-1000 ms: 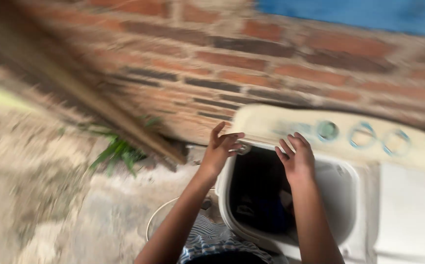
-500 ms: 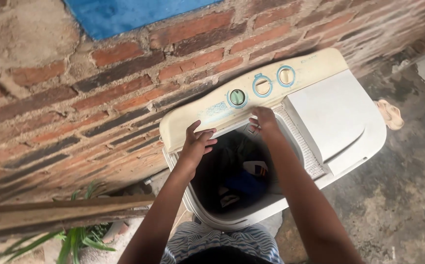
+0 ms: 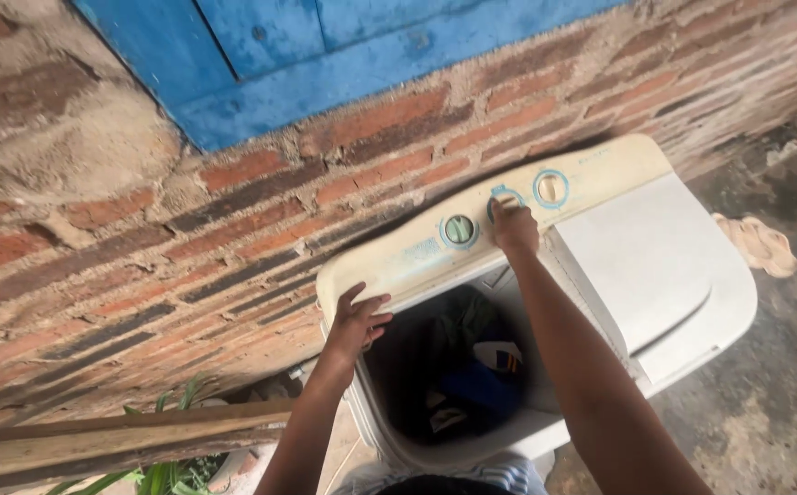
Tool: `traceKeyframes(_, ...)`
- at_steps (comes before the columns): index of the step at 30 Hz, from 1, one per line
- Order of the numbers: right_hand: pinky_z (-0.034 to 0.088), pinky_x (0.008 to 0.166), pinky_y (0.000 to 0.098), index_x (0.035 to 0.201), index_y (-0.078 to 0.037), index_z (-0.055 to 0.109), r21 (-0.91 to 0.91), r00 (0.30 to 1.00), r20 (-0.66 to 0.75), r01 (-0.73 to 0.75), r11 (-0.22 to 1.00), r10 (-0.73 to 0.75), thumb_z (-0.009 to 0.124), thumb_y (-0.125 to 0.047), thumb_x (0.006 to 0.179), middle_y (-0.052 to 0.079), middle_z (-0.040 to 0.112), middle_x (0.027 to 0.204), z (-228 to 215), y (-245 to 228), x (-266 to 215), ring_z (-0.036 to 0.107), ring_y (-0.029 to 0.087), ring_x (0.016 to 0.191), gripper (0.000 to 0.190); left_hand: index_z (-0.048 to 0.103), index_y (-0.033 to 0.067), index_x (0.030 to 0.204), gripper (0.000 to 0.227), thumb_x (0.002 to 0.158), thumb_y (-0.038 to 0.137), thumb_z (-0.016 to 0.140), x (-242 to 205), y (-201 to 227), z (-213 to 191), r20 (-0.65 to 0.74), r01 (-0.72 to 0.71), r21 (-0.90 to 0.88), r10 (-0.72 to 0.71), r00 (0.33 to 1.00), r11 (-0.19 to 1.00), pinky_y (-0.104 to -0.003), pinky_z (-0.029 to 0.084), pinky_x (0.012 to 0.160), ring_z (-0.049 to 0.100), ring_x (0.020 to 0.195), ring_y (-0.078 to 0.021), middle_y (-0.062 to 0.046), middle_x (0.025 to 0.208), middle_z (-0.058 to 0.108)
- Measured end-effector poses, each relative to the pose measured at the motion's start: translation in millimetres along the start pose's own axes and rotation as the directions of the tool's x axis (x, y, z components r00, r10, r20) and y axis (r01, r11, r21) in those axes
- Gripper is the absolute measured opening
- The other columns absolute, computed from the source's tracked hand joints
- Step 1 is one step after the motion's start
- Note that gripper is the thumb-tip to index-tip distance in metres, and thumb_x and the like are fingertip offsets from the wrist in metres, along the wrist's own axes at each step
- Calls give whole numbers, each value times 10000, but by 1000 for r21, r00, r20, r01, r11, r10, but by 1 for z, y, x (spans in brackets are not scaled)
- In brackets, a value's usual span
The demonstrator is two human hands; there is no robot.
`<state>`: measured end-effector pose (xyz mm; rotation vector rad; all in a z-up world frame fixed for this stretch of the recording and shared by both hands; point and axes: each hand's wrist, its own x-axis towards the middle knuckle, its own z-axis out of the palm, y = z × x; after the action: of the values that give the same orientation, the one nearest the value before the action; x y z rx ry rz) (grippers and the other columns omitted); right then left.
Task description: Putting clothes into a washing machine, turning dials, and plugging in the power cord.
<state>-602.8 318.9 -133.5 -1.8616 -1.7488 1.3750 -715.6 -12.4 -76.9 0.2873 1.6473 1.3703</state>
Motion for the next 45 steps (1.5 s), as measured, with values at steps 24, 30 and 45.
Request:
traceKeyframes(24,534,875,545,1507,-87,337,-711,852,154,447,542,-500,647,-382,871,221,512,1407,5,51,-93,607,374,1186,766,322,122,1555,684,945,362,516,-21,-14,4,47,101,15,-102,994,995,-369,492,1055,650,1229,-213,-72,1341,690)
traceKeyframes(30,473,1064,469,1395,-165,552,-618,848,497,495,611,-184,631,-475,904,86,668,1336,23,74,-156,605,304,1268,587,334,110,1557,707,924,322,568,-23,-61,-36,17,177,-167,-176,984,970,-423,457,1071,625,1244,-258,-78,1369,661)
traceKeyframes(45,569,900,386,1219,-60,658,-237,581,757,669,704,-298,678,-383,918,141,770,1087,120,102,-234,747,294,1016,442,364,78,1536,613,985,308,502,-59,-156,-122,-215,29,-454,-141,966,891,-426,478,1065,640,1241,-290,-118,1417,635)
